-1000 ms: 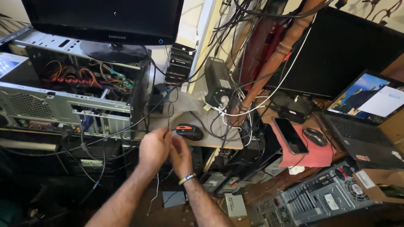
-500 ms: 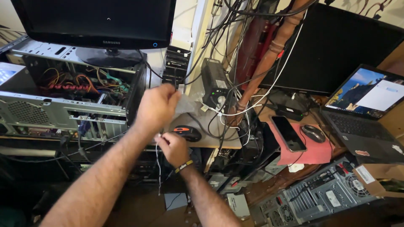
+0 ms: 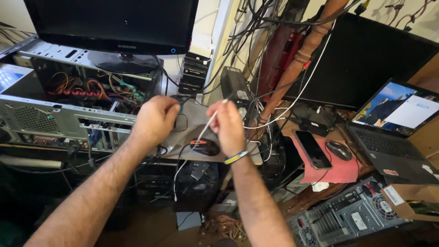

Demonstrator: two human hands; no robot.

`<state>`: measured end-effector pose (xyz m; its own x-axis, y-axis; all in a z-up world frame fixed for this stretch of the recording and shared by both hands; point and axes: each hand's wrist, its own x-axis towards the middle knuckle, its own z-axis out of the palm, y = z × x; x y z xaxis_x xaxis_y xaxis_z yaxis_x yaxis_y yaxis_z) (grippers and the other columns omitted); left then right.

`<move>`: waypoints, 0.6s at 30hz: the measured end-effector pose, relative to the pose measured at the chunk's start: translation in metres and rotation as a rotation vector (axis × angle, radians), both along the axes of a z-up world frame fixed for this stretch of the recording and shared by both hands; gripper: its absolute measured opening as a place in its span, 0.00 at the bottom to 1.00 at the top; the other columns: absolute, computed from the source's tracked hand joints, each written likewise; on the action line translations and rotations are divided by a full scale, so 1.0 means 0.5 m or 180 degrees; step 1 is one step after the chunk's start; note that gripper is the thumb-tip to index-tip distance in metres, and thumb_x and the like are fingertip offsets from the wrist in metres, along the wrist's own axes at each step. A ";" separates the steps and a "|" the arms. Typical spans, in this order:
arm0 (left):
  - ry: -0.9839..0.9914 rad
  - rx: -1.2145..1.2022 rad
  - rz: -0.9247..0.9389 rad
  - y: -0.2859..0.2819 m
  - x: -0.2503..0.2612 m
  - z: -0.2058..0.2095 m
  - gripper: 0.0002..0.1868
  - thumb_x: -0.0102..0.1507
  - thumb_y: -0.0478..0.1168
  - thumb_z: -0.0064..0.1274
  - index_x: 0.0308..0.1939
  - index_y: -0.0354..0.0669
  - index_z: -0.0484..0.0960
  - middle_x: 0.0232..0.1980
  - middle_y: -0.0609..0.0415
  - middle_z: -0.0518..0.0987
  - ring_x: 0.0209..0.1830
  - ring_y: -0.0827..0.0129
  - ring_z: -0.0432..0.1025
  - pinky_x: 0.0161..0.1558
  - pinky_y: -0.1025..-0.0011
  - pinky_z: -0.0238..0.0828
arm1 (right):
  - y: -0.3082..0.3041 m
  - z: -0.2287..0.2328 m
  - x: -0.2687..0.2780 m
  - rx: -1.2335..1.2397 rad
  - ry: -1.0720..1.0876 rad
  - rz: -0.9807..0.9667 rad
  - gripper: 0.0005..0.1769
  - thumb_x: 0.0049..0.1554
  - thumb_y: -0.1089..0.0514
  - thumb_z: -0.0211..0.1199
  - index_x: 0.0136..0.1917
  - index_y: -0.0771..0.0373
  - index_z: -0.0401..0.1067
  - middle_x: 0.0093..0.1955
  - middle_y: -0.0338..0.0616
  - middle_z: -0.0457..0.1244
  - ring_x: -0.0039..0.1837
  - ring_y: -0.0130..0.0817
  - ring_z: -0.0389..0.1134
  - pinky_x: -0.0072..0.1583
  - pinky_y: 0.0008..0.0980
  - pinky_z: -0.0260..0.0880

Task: Troubleshooting and repairing a desktop computer by connecting cables and inspecting internal hardware

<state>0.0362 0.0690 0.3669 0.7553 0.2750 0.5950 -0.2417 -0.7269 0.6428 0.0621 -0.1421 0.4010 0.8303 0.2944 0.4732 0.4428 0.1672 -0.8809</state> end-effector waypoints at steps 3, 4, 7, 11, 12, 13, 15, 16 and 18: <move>0.0222 0.0286 0.0036 0.004 0.011 -0.034 0.13 0.66 0.46 0.55 0.52 0.50 0.86 0.46 0.44 0.83 0.50 0.46 0.78 0.52 0.53 0.77 | -0.039 0.044 0.034 0.0634 0.0411 0.0541 0.16 0.71 0.49 0.43 0.51 0.58 0.67 0.29 0.36 0.53 0.30 0.23 0.56 0.31 0.15 0.52; 0.0209 0.0277 0.0036 0.007 0.019 -0.041 0.13 0.66 0.46 0.55 0.52 0.50 0.86 0.46 0.44 0.83 0.50 0.46 0.78 0.52 0.53 0.77 | -0.049 0.057 0.039 0.0625 0.0398 0.0542 0.16 0.71 0.49 0.43 0.51 0.58 0.67 0.29 0.36 0.53 0.30 0.23 0.56 0.31 0.15 0.52; 0.0394 0.0325 -0.0120 0.013 0.045 -0.061 0.15 0.68 0.47 0.51 0.55 0.51 0.85 0.46 0.41 0.83 0.53 0.43 0.77 0.55 0.50 0.76 | -0.070 0.072 0.063 0.0880 0.0771 0.0872 0.17 0.71 0.47 0.47 0.54 0.60 0.71 0.27 0.30 0.47 0.28 0.21 0.53 0.30 0.15 0.53; 0.0916 0.0175 -0.0235 0.018 0.104 -0.089 0.18 0.69 0.50 0.44 0.57 0.53 0.83 0.51 0.43 0.85 0.56 0.48 0.78 0.57 0.49 0.75 | -0.053 0.011 0.125 0.0021 0.1267 0.0411 0.23 0.68 0.48 0.50 0.62 0.70 0.72 0.26 0.28 0.47 0.25 0.16 0.51 0.26 0.12 0.50; 0.1007 0.0105 -0.0219 0.015 0.119 -0.098 0.18 0.68 0.51 0.42 0.56 0.55 0.83 0.51 0.45 0.85 0.56 0.49 0.79 0.58 0.50 0.75 | -0.047 -0.011 0.138 -0.0240 0.1318 0.0400 0.25 0.69 0.47 0.50 0.61 0.70 0.74 0.26 0.28 0.48 0.25 0.16 0.50 0.25 0.13 0.49; 0.0980 0.0109 -0.0212 0.009 0.132 -0.094 0.18 0.68 0.51 0.42 0.56 0.55 0.83 0.51 0.45 0.85 0.56 0.49 0.79 0.58 0.50 0.75 | -0.029 -0.049 0.180 -0.0239 0.1291 0.0405 0.25 0.69 0.47 0.50 0.61 0.70 0.74 0.26 0.28 0.48 0.25 0.16 0.50 0.25 0.13 0.49; 0.1246 0.0205 0.0019 0.003 0.157 -0.084 0.19 0.69 0.55 0.38 0.57 0.63 0.82 0.53 0.50 0.85 0.57 0.53 0.79 0.60 0.51 0.74 | 0.013 -0.126 0.265 -0.0853 0.0913 0.0045 0.19 0.67 0.50 0.56 0.56 0.65 0.79 0.23 0.28 0.50 0.23 0.16 0.48 0.24 0.13 0.46; 0.1218 0.0217 0.0053 -0.005 0.150 -0.068 0.19 0.69 0.55 0.38 0.57 0.63 0.82 0.53 0.50 0.85 0.57 0.53 0.79 0.60 0.51 0.74 | 0.031 -0.152 0.299 -0.0838 0.0880 0.0073 0.19 0.67 0.50 0.56 0.56 0.65 0.79 0.23 0.28 0.50 0.23 0.16 0.48 0.24 0.13 0.46; 0.1017 0.0012 0.0090 -0.019 0.137 -0.035 0.17 0.69 0.52 0.42 0.54 0.57 0.84 0.51 0.47 0.84 0.57 0.49 0.78 0.60 0.49 0.73 | 0.076 -0.198 0.368 -0.2559 0.0057 -0.0583 0.19 0.63 0.36 0.54 0.57 0.40 0.80 0.53 0.34 0.73 0.62 0.36 0.72 0.62 0.32 0.71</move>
<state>0.1047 0.0597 0.3493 0.8961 0.2968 0.3300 -0.0078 -0.7329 0.6803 0.2461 -0.1042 0.3019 0.9035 0.3968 0.1621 0.3865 -0.5908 -0.7082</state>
